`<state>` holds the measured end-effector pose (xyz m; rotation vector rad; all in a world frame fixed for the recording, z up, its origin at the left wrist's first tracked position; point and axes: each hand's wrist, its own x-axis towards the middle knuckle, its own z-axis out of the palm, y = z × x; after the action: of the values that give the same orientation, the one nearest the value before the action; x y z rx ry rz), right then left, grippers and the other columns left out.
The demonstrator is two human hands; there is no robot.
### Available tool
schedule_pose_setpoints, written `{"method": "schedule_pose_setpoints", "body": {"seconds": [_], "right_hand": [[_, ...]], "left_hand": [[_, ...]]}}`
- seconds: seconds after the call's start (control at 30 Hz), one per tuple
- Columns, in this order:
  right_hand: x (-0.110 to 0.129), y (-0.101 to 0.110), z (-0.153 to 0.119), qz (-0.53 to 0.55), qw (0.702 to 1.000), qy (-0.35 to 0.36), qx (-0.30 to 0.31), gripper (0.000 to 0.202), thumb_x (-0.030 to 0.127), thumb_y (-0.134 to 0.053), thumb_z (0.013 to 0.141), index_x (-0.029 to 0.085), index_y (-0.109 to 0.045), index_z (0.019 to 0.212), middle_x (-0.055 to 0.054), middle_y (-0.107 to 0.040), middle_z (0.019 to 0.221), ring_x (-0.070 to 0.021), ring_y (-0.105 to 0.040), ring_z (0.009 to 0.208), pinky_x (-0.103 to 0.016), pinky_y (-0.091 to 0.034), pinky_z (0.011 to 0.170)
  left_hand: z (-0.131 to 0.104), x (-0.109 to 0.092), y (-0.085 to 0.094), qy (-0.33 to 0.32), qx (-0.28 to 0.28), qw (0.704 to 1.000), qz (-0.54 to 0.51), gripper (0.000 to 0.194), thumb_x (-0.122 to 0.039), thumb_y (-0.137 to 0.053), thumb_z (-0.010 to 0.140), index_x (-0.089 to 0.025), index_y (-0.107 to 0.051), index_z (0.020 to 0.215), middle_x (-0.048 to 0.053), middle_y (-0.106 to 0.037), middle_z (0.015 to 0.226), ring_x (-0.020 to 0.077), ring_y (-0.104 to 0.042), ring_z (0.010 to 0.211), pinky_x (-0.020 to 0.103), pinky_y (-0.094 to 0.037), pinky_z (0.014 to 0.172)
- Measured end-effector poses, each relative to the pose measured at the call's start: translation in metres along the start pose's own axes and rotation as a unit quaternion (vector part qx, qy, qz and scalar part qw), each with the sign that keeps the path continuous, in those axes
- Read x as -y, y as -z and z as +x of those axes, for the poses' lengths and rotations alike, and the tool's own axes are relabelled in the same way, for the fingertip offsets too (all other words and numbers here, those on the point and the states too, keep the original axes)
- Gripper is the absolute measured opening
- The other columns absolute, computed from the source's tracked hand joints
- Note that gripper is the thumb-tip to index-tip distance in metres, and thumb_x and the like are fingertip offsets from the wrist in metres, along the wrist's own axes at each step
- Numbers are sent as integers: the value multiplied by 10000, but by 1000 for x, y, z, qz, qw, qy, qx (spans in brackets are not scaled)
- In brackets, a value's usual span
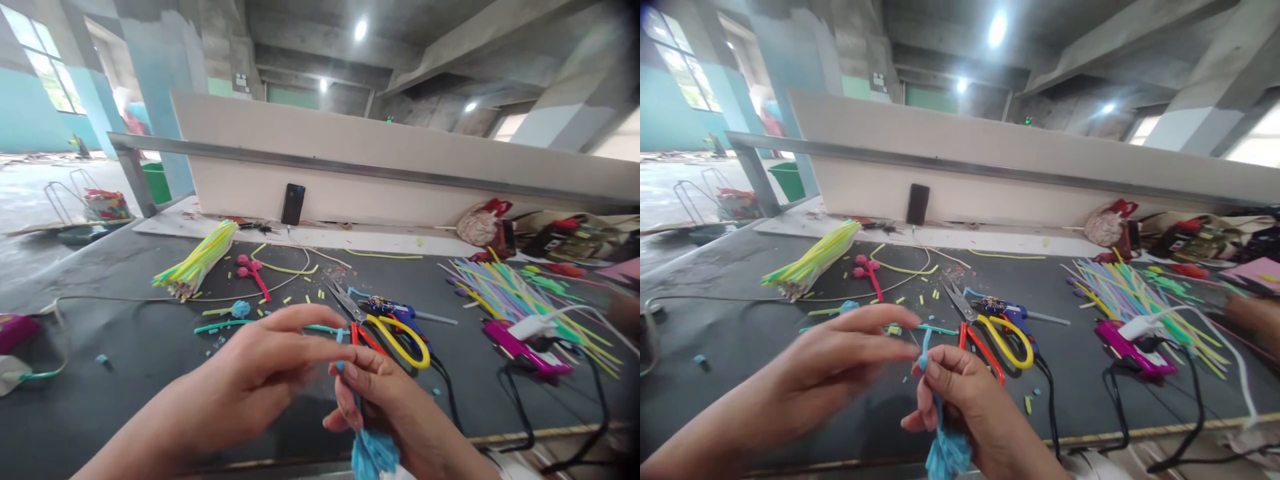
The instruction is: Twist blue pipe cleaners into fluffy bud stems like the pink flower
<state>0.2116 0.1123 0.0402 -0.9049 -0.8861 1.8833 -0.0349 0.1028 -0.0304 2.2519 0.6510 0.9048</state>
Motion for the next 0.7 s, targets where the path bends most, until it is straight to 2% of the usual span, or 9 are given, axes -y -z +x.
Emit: {"method": "schedule_pose_setpoints", "body": {"seconds": [0.07, 0.1, 0.17, 0.27, 0.43, 0.53, 0.7], "right_hand": [[0, 1, 1, 3, 1000, 0, -7, 202, 327, -716, 758, 154, -612, 770, 41, -621, 520, -54, -513, 395, -326, -560, 645], [0, 3, 1, 7, 1000, -4, -9, 213, 331, -728, 745, 154, -610, 763, 39, -632, 519, -56, -525, 394, -333, -558, 656], [1, 6, 1, 11, 1000, -17, -5, 239, 341, -751, 718, 151, -610, 750, 30, -652, 522, -63, -552, 396, -340, -554, 670], [5, 12, 1, 2, 999, -25, 23, 255, 331, -768, 700, 142, -599, 728, 9, -683, 546, -75, -587, 413, -354, -548, 690], [12, 15, 0, -31, 999, -15, 37, 246, 329, -737, 732, 145, -573, 723, -5, -700, 565, -85, -608, 423, -358, -537, 701], [13, 13, -1, -71, 997, -7, -8, 255, 353, -718, 742, 155, -560, 712, 16, -675, 542, -75, -587, 416, -287, -512, 643], [8, 9, 1, -170, 980, 44, -95, 263, 384, -679, 760, 162, -564, 677, 24, -630, 551, -77, -557, 460, -199, -434, 513]], "left_hand": [[75, -32, 29, -46, 58, 997, -20, 430, -32, -431, 856, -257, -589, 1187, 67, -591, 1203, 170, -544, 1107, 281, -425, 956], [102, -43, 37, -77, 69, 994, -33, 450, -16, -405, 855, -239, -578, 1205, 79, -596, 1194, 164, -544, 1108, 273, -427, 950], [132, -51, 41, -88, 76, 993, -27, 371, -30, -417, 855, -167, -617, 1136, 105, -642, 1069, 159, -585, 1013, 257, -452, 891], [136, -45, 33, -79, 75, 994, 0, 233, -99, -464, 864, -115, -665, 981, 100, -659, 894, 151, -605, 870, 241, -471, 798], [132, -34, 27, -66, 65, 996, 17, 162, -135, -498, 849, -140, -657, 820, 45, -648, 764, 120, -585, 738, 203, -452, 695], [132, -33, 21, -9, 49, 999, 21, 157, -122, -494, 831, -148, -640, 779, 6, -625, 688, 91, -555, 638, 172, -416, 613], [127, -29, 6, 130, 45, 990, -30, 180, -124, -455, 800, -164, -611, 720, -32, -595, 621, 77, -508, 561, 163, -373, 536]]}}
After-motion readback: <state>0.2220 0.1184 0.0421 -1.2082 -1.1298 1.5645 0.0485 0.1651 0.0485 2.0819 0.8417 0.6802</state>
